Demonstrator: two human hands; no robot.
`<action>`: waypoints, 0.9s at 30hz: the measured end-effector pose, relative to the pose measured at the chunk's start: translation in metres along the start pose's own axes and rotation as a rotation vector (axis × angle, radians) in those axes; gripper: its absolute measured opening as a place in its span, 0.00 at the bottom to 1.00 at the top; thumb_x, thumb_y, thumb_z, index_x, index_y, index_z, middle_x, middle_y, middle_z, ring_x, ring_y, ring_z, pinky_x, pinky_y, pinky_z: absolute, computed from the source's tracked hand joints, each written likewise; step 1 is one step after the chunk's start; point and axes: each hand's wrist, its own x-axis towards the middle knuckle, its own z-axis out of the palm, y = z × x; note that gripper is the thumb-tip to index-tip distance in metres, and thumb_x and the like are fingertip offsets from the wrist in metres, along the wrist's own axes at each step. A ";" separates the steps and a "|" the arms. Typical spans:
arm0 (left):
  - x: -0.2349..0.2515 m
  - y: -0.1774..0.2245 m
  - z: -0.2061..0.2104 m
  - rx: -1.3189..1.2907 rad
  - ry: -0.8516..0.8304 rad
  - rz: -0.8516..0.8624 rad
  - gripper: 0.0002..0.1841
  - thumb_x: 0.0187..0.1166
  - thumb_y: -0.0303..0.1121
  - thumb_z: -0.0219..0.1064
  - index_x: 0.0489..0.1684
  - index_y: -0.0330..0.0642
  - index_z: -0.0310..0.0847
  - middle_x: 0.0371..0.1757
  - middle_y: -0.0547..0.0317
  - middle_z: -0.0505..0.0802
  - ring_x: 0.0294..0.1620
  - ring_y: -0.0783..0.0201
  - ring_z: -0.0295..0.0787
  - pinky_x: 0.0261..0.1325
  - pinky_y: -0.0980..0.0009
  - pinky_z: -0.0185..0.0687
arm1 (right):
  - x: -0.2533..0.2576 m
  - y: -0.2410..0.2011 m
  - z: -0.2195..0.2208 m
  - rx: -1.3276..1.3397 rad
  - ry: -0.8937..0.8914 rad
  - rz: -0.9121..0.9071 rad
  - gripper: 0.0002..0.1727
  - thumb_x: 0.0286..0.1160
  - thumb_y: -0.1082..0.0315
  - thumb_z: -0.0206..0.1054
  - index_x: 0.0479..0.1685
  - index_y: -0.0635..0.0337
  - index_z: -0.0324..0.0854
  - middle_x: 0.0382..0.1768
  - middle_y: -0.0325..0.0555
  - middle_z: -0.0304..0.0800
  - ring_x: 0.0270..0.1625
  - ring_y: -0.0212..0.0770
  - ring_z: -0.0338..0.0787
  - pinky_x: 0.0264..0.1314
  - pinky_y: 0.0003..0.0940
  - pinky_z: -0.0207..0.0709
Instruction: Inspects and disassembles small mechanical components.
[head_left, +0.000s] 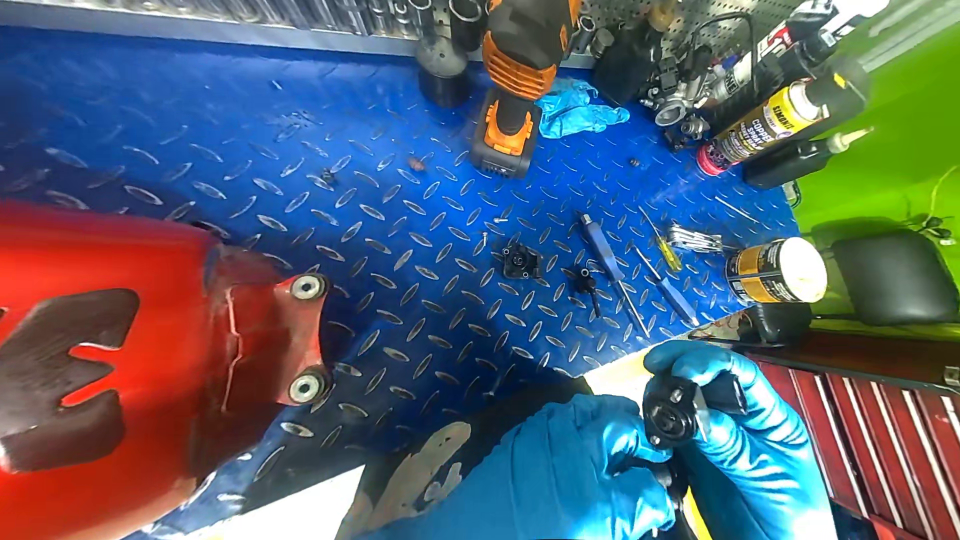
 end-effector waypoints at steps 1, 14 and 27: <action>0.001 0.000 0.000 0.007 -0.006 0.006 0.09 0.81 0.32 0.67 0.43 0.37 0.92 0.56 0.41 0.93 0.67 0.47 0.85 0.72 0.60 0.77 | 0.000 0.001 0.000 0.000 0.006 -0.002 0.12 0.76 0.73 0.71 0.56 0.61 0.89 0.54 0.46 0.94 0.55 0.33 0.92 0.59 0.29 0.87; -0.020 -0.020 -0.003 -0.215 0.051 0.008 0.13 0.87 0.26 0.61 0.59 0.29 0.89 0.67 0.39 0.91 0.79 0.50 0.80 0.85 0.62 0.70 | 0.000 0.011 -0.002 0.042 0.052 0.045 0.13 0.76 0.74 0.71 0.57 0.62 0.89 0.53 0.47 0.94 0.54 0.33 0.92 0.60 0.30 0.86; -0.019 -0.042 0.014 -0.435 0.557 -0.153 0.07 0.80 0.28 0.70 0.49 0.43 0.92 0.48 0.63 0.97 0.48 0.73 0.94 0.53 0.79 0.90 | -0.008 0.019 0.001 -0.029 0.097 0.187 0.12 0.77 0.73 0.70 0.56 0.64 0.89 0.51 0.44 0.94 0.50 0.29 0.91 0.57 0.26 0.86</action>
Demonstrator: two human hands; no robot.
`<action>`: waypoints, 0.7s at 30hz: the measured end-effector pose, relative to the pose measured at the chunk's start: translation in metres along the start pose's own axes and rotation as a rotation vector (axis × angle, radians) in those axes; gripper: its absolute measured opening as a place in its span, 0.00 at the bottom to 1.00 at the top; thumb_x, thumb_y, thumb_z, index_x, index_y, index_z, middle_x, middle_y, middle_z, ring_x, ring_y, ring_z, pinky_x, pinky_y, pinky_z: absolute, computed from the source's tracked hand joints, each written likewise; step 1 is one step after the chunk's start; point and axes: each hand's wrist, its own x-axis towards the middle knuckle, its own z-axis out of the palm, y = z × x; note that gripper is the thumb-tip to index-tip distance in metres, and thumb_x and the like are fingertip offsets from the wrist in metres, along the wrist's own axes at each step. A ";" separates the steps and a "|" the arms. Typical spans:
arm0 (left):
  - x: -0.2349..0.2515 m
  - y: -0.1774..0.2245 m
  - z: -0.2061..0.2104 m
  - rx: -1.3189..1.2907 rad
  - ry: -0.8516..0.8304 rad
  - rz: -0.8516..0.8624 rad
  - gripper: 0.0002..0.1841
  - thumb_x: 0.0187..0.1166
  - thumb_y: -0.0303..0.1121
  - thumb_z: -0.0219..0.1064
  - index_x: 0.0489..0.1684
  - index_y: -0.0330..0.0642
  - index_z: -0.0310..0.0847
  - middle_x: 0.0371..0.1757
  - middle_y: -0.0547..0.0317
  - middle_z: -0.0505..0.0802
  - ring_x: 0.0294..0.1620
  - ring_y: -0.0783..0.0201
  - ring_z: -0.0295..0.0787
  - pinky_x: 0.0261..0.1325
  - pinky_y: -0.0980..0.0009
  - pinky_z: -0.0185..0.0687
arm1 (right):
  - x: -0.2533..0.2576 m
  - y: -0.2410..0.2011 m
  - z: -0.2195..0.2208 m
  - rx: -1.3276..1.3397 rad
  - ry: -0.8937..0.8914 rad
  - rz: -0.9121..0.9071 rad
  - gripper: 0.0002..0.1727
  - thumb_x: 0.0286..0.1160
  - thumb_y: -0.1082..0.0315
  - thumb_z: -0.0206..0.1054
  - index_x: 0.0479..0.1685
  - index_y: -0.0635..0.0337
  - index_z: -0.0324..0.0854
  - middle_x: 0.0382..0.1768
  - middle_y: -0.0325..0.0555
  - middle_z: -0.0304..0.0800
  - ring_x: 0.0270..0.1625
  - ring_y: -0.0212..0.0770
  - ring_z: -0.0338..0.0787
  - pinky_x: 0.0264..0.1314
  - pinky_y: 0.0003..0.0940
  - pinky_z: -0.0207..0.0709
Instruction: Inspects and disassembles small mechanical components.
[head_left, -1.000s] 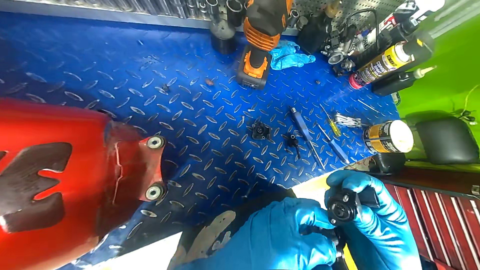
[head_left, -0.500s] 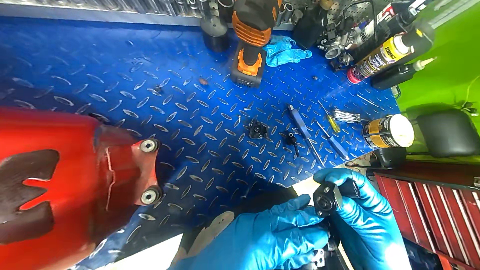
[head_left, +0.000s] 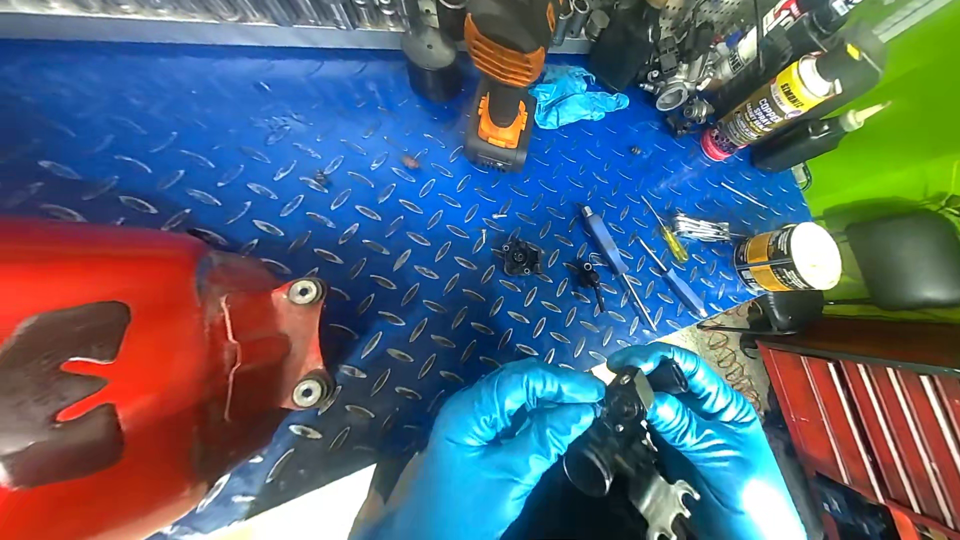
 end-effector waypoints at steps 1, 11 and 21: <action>0.000 -0.002 0.001 -0.036 0.019 -0.041 0.07 0.81 0.28 0.69 0.50 0.42 0.91 0.47 0.60 0.97 0.45 0.70 0.95 0.51 0.76 0.92 | 0.000 0.001 0.000 -0.009 0.016 0.017 0.12 0.77 0.74 0.70 0.56 0.65 0.88 0.49 0.45 0.94 0.47 0.29 0.91 0.54 0.26 0.87; 0.004 0.000 0.007 -0.050 0.063 -0.015 0.08 0.79 0.25 0.70 0.52 0.40 0.88 0.46 0.56 0.95 0.36 0.65 0.95 0.40 0.71 0.96 | 0.002 0.002 0.006 -0.110 0.103 -0.061 0.12 0.75 0.76 0.71 0.55 0.62 0.90 0.51 0.45 0.94 0.52 0.33 0.93 0.59 0.29 0.88; 0.003 0.001 0.006 -0.114 0.032 -0.032 0.08 0.75 0.23 0.73 0.48 0.37 0.89 0.44 0.57 0.96 0.36 0.68 0.95 0.41 0.74 0.95 | 0.002 0.001 0.006 -0.139 0.052 -0.050 0.11 0.74 0.76 0.71 0.53 0.64 0.90 0.50 0.45 0.94 0.52 0.33 0.92 0.59 0.29 0.87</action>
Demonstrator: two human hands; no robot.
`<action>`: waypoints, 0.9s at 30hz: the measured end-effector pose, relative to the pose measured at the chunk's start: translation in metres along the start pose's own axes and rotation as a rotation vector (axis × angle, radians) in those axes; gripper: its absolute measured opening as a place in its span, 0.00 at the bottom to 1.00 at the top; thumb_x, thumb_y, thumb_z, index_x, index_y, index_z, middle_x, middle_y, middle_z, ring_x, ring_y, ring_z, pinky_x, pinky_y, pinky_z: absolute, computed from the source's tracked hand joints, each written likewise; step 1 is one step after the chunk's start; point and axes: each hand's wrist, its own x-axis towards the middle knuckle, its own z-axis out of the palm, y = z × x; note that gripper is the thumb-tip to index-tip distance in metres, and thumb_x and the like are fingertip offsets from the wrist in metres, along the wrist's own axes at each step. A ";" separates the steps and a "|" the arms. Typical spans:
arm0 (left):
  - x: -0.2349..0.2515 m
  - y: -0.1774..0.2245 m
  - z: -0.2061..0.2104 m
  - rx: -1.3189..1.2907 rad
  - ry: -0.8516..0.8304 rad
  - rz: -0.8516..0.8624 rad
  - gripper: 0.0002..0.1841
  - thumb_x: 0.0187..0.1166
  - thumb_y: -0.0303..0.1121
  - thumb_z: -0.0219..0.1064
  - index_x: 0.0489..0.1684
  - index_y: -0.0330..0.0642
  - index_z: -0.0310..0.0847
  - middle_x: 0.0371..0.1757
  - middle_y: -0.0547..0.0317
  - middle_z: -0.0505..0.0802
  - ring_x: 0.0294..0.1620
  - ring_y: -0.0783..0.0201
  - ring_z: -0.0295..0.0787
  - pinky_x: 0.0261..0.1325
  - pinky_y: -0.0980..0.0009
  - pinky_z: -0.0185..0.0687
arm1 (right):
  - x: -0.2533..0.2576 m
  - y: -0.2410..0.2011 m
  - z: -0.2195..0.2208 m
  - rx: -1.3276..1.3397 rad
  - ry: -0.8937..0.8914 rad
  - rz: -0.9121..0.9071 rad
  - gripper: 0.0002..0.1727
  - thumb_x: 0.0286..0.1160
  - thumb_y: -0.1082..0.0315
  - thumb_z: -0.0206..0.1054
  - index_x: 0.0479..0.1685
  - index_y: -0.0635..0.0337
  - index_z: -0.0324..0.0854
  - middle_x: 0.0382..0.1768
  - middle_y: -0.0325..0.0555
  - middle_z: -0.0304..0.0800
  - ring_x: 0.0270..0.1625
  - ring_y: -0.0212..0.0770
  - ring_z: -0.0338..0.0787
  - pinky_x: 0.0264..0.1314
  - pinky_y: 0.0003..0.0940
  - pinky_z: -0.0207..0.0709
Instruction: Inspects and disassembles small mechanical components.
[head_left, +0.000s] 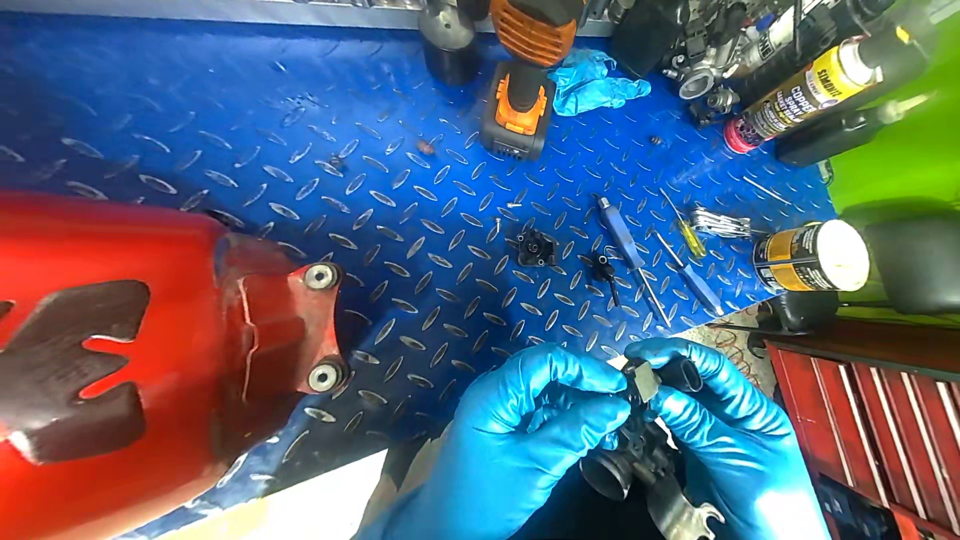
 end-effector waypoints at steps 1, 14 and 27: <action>0.000 -0.001 -0.001 -0.010 -0.006 0.003 0.08 0.75 0.23 0.73 0.49 0.37 0.90 0.44 0.56 0.96 0.37 0.68 0.95 0.41 0.74 0.95 | 0.000 0.000 0.000 -0.003 -0.002 0.001 0.11 0.75 0.76 0.71 0.53 0.64 0.90 0.51 0.45 0.94 0.52 0.33 0.92 0.59 0.29 0.87; -0.001 -0.001 -0.005 0.022 -0.020 -0.020 0.07 0.78 0.24 0.70 0.49 0.38 0.89 0.44 0.57 0.96 0.37 0.68 0.95 0.41 0.74 0.94 | -0.001 0.000 0.002 0.008 -0.003 0.009 0.11 0.74 0.77 0.71 0.53 0.65 0.90 0.50 0.47 0.94 0.52 0.33 0.93 0.59 0.30 0.88; 0.000 0.000 -0.005 -0.014 -0.006 -0.062 0.05 0.75 0.24 0.73 0.44 0.40 0.88 0.41 0.60 0.95 0.34 0.71 0.93 0.37 0.77 0.92 | -0.001 -0.003 0.004 -0.064 -0.027 -0.017 0.10 0.72 0.77 0.73 0.51 0.65 0.90 0.50 0.47 0.94 0.53 0.34 0.92 0.59 0.29 0.87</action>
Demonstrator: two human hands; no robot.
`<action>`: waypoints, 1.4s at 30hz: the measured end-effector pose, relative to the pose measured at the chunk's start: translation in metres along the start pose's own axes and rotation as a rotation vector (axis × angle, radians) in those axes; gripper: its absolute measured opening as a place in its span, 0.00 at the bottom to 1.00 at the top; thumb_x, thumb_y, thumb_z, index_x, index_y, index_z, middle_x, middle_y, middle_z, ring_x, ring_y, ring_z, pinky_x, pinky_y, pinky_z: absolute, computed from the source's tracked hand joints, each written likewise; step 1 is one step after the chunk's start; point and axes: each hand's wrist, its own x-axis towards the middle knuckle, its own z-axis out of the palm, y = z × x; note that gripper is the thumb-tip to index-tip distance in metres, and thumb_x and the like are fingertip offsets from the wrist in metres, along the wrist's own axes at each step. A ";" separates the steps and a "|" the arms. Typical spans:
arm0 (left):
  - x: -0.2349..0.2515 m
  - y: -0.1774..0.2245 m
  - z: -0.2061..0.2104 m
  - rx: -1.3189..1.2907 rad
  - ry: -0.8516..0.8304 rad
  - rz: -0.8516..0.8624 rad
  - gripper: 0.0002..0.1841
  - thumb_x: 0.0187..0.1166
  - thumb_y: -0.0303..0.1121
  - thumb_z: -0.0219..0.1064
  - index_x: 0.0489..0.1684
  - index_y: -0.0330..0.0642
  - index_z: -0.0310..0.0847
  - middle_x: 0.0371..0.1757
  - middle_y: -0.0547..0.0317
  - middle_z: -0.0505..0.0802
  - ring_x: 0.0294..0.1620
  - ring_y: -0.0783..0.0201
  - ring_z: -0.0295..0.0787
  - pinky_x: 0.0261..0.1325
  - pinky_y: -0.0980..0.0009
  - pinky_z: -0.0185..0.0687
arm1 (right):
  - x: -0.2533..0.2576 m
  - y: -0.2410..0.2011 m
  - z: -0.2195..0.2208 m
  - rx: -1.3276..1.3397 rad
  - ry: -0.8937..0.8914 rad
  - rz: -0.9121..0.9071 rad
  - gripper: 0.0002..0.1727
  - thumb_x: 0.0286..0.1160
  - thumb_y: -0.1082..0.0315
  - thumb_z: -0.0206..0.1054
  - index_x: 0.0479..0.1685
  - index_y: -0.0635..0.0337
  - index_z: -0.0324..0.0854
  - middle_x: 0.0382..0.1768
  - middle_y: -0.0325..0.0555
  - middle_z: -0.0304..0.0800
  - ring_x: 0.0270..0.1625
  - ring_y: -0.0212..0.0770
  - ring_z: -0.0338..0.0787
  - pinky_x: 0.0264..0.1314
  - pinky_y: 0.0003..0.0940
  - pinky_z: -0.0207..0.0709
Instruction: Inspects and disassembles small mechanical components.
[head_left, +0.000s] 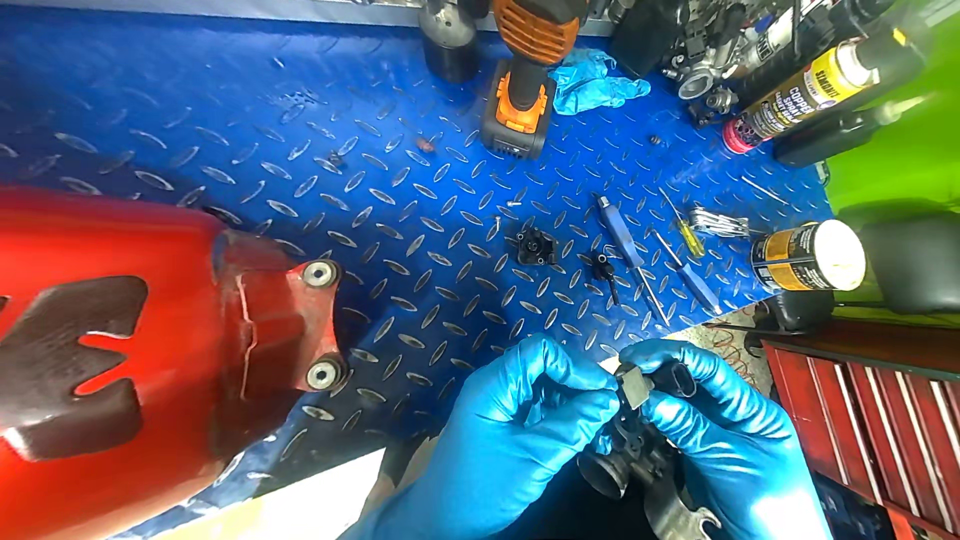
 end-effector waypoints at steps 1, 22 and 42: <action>0.000 0.000 0.000 -0.004 -0.002 0.001 0.04 0.76 0.24 0.73 0.43 0.40 0.88 0.41 0.59 0.95 0.33 0.71 0.93 0.37 0.77 0.92 | 0.000 0.000 0.000 -0.005 -0.001 -0.002 0.10 0.72 0.77 0.73 0.50 0.66 0.90 0.50 0.46 0.94 0.54 0.34 0.92 0.60 0.29 0.87; 0.001 0.000 -0.002 0.019 -0.029 0.005 0.03 0.77 0.26 0.73 0.43 0.42 0.88 0.40 0.59 0.94 0.33 0.70 0.92 0.37 0.76 0.92 | -0.001 -0.003 0.000 -0.002 0.006 0.019 0.10 0.72 0.77 0.73 0.51 0.65 0.91 0.49 0.45 0.95 0.52 0.33 0.92 0.58 0.28 0.88; -0.001 -0.001 -0.001 0.001 -0.041 -0.011 0.03 0.77 0.25 0.72 0.42 0.40 0.88 0.38 0.60 0.94 0.32 0.71 0.92 0.36 0.77 0.92 | -0.002 -0.003 0.000 -0.041 -0.010 0.040 0.10 0.71 0.78 0.73 0.50 0.66 0.91 0.50 0.44 0.94 0.53 0.31 0.91 0.59 0.26 0.87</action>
